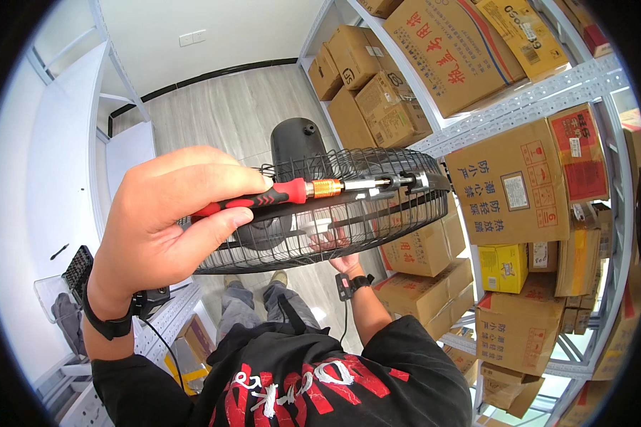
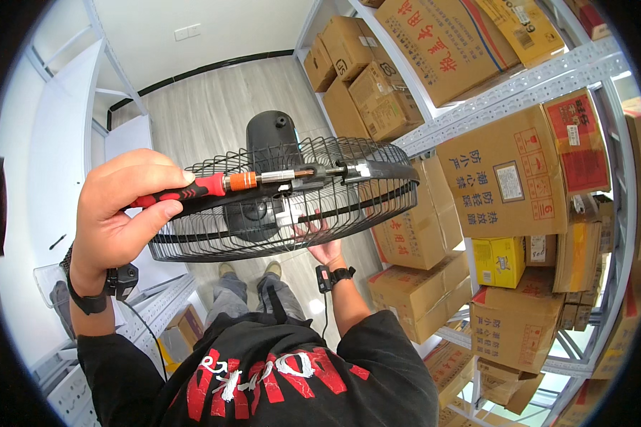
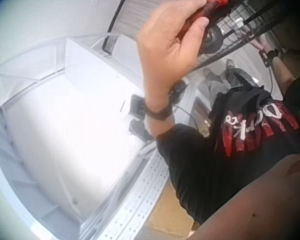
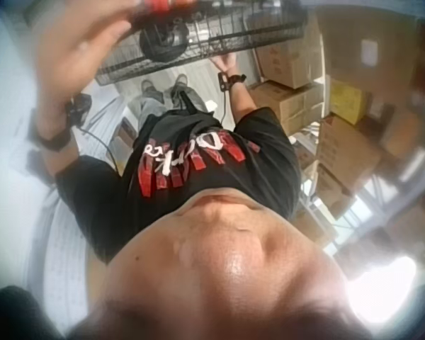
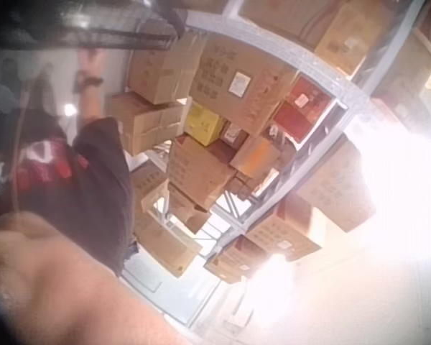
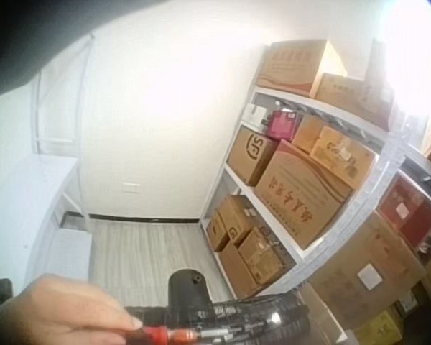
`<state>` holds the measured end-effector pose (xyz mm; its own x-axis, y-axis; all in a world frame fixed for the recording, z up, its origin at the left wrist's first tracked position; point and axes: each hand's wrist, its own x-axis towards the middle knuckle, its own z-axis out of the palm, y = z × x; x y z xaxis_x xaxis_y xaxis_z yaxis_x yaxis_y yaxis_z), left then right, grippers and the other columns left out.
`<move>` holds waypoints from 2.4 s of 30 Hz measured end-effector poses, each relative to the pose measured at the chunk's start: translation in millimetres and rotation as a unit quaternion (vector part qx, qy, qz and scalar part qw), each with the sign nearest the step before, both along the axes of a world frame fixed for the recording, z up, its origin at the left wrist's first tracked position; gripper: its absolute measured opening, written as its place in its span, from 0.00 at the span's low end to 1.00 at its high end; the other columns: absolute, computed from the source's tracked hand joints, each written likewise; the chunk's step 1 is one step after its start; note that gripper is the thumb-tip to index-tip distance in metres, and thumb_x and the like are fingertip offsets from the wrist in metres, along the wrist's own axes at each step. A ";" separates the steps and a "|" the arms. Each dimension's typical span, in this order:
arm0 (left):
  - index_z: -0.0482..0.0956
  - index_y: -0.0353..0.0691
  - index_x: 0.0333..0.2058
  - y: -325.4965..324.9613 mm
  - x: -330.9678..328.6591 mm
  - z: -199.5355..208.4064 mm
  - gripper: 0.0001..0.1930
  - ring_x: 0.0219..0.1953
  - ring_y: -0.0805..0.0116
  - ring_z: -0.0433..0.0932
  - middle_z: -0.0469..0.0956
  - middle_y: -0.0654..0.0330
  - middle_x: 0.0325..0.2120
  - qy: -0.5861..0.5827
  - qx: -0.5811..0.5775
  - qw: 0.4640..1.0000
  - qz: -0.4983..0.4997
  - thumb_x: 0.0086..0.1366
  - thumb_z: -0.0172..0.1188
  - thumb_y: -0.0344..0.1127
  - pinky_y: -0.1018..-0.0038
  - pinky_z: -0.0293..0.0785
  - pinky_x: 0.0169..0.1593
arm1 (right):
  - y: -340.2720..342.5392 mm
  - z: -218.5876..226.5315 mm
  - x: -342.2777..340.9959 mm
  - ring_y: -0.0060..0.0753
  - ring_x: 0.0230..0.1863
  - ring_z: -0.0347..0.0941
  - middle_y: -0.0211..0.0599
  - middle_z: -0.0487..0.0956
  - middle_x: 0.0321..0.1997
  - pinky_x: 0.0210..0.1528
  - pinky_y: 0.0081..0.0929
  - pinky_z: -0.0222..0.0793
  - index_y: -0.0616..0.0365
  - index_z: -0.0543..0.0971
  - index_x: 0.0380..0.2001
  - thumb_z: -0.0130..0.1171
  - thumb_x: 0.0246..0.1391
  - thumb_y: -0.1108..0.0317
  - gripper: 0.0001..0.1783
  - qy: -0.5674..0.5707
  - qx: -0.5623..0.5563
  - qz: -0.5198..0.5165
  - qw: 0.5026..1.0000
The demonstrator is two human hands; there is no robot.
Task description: The person assembles a black standing fan by attaching the front grille to the fan head. They use a screwdriver to tighten screws around the grille, then place the screwdriver on a nearby shelf. The person continues to adjust and secure the fan components.
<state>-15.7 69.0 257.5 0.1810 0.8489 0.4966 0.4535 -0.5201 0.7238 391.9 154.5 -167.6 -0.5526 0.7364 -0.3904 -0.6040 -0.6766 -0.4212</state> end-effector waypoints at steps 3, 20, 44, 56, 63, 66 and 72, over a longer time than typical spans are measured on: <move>0.84 0.33 0.42 -0.4 1.3 2.7 0.16 0.30 0.64 0.79 0.82 0.53 0.32 -0.006 0.009 1.000 -0.005 0.52 0.67 0.20 0.73 0.73 0.33 | -0.2 7.0 -2.8 0.71 0.70 0.63 0.49 0.69 0.71 0.70 0.73 0.56 0.35 0.75 0.64 0.49 0.67 0.41 0.27 0.017 -0.030 -0.006 0.999; 0.85 0.28 0.43 -2.3 -0.1 27.5 0.09 0.28 0.79 0.78 0.82 0.61 0.26 -0.160 -0.292 0.943 0.005 0.70 0.59 0.27 0.80 0.73 0.34 | -0.8 11.3 4.6 0.68 0.75 0.56 0.45 0.66 0.74 0.76 0.62 0.51 0.35 0.74 0.65 0.65 0.49 0.68 0.37 0.090 -0.045 0.022 0.995; 0.81 0.31 0.33 6.1 15.0 18.9 0.08 0.27 0.78 0.75 0.78 0.64 0.23 -0.012 -0.162 0.984 0.069 0.67 0.64 0.32 0.79 0.69 0.31 | -2.0 9.5 10.3 0.61 0.70 0.65 0.48 0.70 0.70 0.75 0.65 0.53 0.44 0.71 0.66 0.59 0.47 0.69 0.38 0.083 -0.003 0.039 0.996; 0.82 0.33 0.36 6.7 22.3 23.2 0.05 0.26 0.80 0.76 0.80 0.65 0.26 -0.039 -0.167 0.979 0.111 0.68 0.64 0.30 0.79 0.70 0.29 | 3.3 -12.8 12.3 0.61 0.69 0.64 0.51 0.70 0.69 0.73 0.71 0.54 0.55 0.71 0.65 0.53 0.49 0.76 0.35 0.118 -0.014 0.038 0.992; 0.81 0.34 0.36 5.4 24.7 13.5 0.07 0.28 0.78 0.73 0.77 0.65 0.28 -0.026 -0.047 0.993 0.102 0.60 0.70 0.25 0.81 0.67 0.31 | 3.4 -7.2 7.5 0.69 0.66 0.66 0.53 0.69 0.69 0.69 0.71 0.60 0.60 0.70 0.61 0.52 0.50 0.78 0.31 0.098 -0.020 0.035 0.994; 0.80 0.36 0.37 10.6 25.5 12.0 0.12 0.31 0.77 0.67 0.70 0.66 0.29 0.006 -0.010 0.994 0.110 0.55 0.73 0.24 0.80 0.64 0.31 | 4.3 -12.3 11.0 0.74 0.68 0.64 0.54 0.66 0.71 0.70 0.71 0.60 0.51 0.67 0.65 0.51 0.50 0.78 0.35 0.111 -0.027 0.037 0.993; 0.82 0.31 0.28 7.3 25.1 15.7 0.08 0.24 0.77 0.71 0.76 0.63 0.21 0.030 -0.066 0.987 0.142 0.66 0.64 0.30 0.80 0.65 0.29 | -1.1 9.7 3.1 0.65 0.65 0.67 0.50 0.75 0.63 0.70 0.73 0.58 0.56 0.75 0.57 0.55 0.47 0.74 0.29 0.072 -0.010 0.025 0.997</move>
